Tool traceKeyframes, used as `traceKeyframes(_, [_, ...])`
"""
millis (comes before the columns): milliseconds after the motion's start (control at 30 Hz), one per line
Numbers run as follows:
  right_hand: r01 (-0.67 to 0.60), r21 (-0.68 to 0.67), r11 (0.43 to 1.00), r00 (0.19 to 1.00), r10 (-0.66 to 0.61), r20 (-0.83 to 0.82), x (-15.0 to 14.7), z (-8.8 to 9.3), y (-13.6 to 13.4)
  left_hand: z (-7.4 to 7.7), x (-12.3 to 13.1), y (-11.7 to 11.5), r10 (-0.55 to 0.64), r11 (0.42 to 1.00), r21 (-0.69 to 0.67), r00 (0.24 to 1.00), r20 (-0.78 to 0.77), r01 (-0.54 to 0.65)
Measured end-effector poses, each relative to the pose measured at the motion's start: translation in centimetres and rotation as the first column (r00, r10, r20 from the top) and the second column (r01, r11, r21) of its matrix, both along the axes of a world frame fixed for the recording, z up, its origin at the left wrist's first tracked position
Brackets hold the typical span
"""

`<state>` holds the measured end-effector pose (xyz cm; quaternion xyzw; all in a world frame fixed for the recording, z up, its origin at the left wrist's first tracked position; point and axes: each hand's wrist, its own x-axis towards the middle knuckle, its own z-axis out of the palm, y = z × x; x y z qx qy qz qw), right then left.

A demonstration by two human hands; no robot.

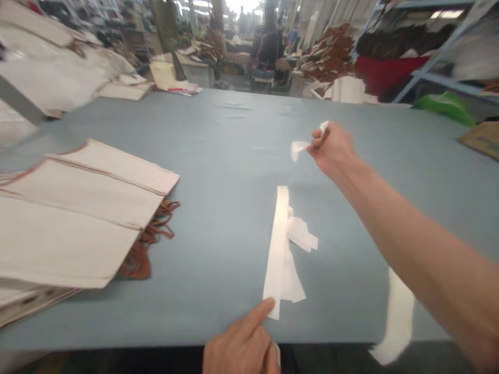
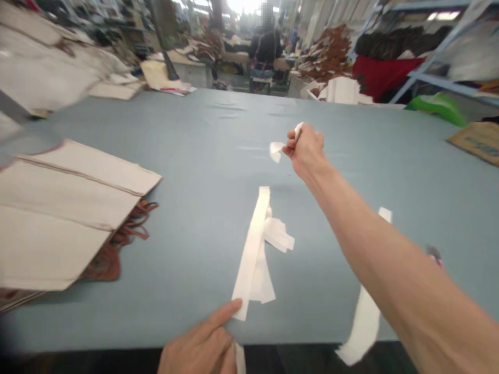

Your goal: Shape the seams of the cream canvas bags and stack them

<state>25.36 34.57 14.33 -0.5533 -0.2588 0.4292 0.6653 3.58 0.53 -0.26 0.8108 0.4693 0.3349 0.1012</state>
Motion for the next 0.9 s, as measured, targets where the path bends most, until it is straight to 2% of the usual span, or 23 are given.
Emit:
traceKeyframes(100, [-0.238,0.038,0.97,0.971,0.239,-0.01,-3.0,1.4,-5.5,0.4,-0.2,-0.9,0.016,0.999,-0.049,0.987,0.161,-0.008])
traceKeyframes(200, [-0.446,0.04,0.894,0.895,0.446,-0.001,-6.2,2.2,-11.1,1.0,-0.8,-2.7,0.051,0.998,-0.055,0.99,0.129,-0.044])
traceKeyframes(300, [-0.592,0.038,0.805,0.806,0.592,0.015,-9.3,3.0,-16.1,1.9,-1.8,-4.8,0.054,0.998,-0.032,0.99,0.132,-0.05])
traceKeyframes(467, [-0.73,0.049,0.682,0.683,0.728,0.05,-12.7,5.4,-23.1,3.7,-4.1,-7.6,0.064,0.995,-0.088,0.968,0.244,-0.043])
traceKeyframes(633, [-0.831,0.12,0.543,0.534,0.839,-0.105,-14.0,8.5,-28.5,6.1,-5.5,-8.6,0.114,0.988,-0.141,0.923,0.368,-0.066])
traceKeyframes(700, [-0.84,0.13,0.527,0.503,0.845,-0.18,-14.0,9.7,-30.2,7.1,-5.4,-8.7,0.095,0.992,-0.117,0.918,0.385,-0.053])
traceKeyframes(767, [-0.828,0.14,0.543,0.501,0.828,-0.251,-13.9,10.3,-31.7,7.8,-5.1,-8.5,0.075,0.996,-0.074,0.921,0.383,-0.051])
traceKeyframes(833, [-0.807,0.151,0.571,0.517,0.807,-0.287,-13.6,10.0,-32.9,7.9,-4.7,-8.2,0.067,0.998,-0.014,0.93,0.361,-0.066])
traceKeyframes(900, [-0.776,0.162,0.609,0.562,0.785,-0.259,-13.3,8.5,-33.9,7.6,-4.6,-7.9,0.072,0.994,0.06,0.949,0.307,-0.095])
